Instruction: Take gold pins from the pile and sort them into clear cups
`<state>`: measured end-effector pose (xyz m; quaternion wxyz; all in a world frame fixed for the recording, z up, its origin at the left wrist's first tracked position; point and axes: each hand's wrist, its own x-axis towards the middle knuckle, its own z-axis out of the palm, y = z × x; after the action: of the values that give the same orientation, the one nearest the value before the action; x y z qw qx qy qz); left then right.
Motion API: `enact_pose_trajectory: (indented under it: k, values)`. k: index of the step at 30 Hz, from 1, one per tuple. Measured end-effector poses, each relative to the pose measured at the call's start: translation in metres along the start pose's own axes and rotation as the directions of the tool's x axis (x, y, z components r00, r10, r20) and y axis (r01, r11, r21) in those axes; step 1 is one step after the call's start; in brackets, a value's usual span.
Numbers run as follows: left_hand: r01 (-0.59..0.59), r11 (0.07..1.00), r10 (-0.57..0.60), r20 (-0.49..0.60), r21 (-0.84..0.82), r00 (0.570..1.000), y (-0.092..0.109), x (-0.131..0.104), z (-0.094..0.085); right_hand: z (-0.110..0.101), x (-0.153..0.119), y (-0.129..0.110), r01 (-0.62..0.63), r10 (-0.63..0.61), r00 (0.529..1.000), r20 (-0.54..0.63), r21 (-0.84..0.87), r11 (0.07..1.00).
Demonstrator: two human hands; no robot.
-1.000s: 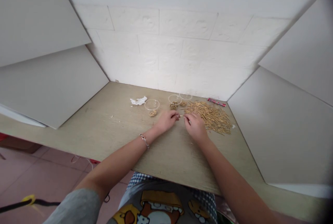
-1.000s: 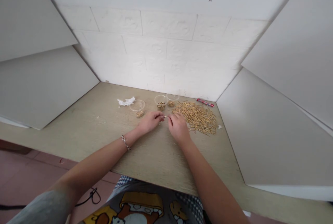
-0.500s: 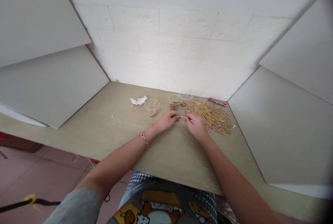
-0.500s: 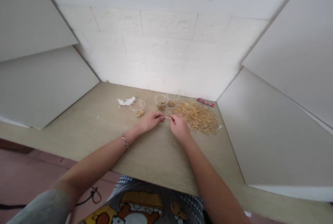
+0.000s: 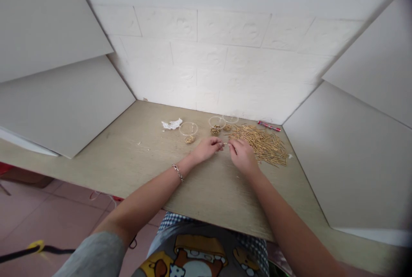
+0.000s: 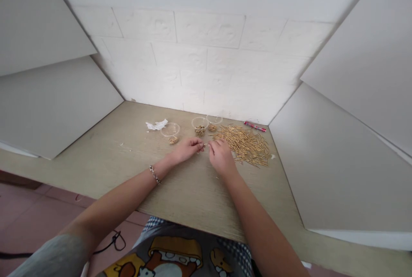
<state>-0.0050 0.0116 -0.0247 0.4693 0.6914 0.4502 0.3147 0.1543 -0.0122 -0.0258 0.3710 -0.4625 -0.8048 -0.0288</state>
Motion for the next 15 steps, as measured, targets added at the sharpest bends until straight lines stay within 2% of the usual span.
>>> enact_pose_trajectory:
  k: [4, 9, 15]
  values:
    - [-0.028, 0.998, 0.028, 0.008, 0.051, 1.0, -0.0017, -0.0007, -0.001, -0.0028, 0.0008, 0.0032, 0.003, -0.005, 0.998, 0.061, 0.029, 1.0]
    - [-0.045, 0.99, 0.043, 0.017, 0.133, 0.999, -0.0025, -0.0016, -0.0019, -0.0025, 0.0, 0.0086, -0.098, 0.081, 0.988, 0.13, 0.128, 0.987]
    - [-0.02, 0.988, 0.019, 0.007, 0.15, 1.0, -0.0026, -0.0016, -0.0018, 0.0013, -0.0005, 0.0031, -0.214, 0.197, 0.974, 0.107, 0.181, 0.96]
